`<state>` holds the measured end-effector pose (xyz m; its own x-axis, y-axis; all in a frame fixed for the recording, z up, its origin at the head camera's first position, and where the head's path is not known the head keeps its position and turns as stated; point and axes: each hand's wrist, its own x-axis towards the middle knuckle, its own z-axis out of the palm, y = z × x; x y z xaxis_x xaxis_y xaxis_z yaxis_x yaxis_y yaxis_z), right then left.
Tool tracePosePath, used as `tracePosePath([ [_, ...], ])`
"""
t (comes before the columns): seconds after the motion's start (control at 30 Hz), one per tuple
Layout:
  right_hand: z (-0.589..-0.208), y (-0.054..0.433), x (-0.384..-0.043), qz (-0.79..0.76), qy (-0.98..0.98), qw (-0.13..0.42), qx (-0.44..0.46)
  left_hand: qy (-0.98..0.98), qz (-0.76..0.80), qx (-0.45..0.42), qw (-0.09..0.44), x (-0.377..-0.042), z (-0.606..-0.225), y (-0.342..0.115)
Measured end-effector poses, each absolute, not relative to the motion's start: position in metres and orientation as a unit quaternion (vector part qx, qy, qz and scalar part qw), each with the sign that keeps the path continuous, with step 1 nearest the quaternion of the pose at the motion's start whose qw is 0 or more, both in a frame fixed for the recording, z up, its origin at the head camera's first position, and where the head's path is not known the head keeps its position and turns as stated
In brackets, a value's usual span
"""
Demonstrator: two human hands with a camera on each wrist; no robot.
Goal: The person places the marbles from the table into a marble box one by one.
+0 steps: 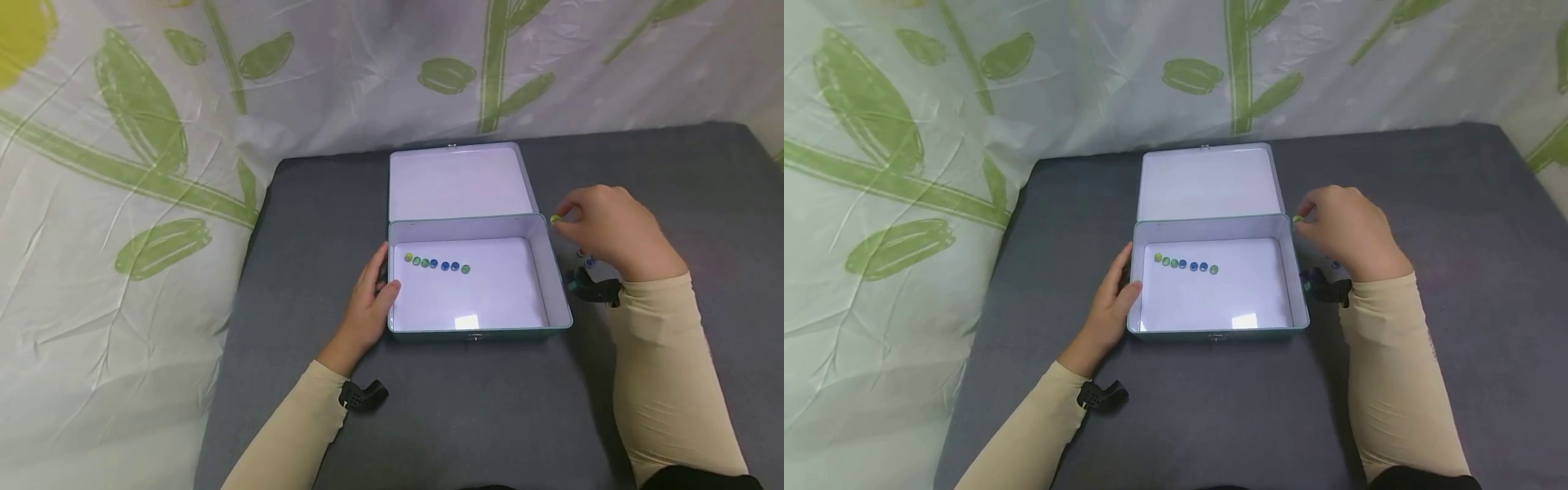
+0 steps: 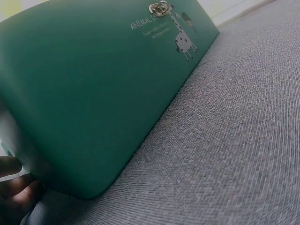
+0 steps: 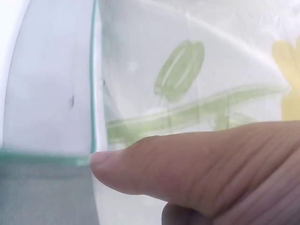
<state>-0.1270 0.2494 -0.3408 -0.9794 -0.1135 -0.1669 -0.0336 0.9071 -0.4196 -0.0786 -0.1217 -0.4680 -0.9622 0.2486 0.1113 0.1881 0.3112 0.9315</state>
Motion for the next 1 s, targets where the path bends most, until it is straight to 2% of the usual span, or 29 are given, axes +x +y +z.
tracePosePath([
  [0.53, -0.332, 0.199, -0.136, -0.210, 0.972, 0.061, -0.084, 0.805, 0.574, 0.146, 0.022, -0.080, -0.470, -0.123],
  [1.0, -0.331, 0.169, -0.139, -0.215, 0.968, 0.062, -0.115, 0.809, 0.570, 0.141, 0.023, -0.080, -0.468, -0.123],
])
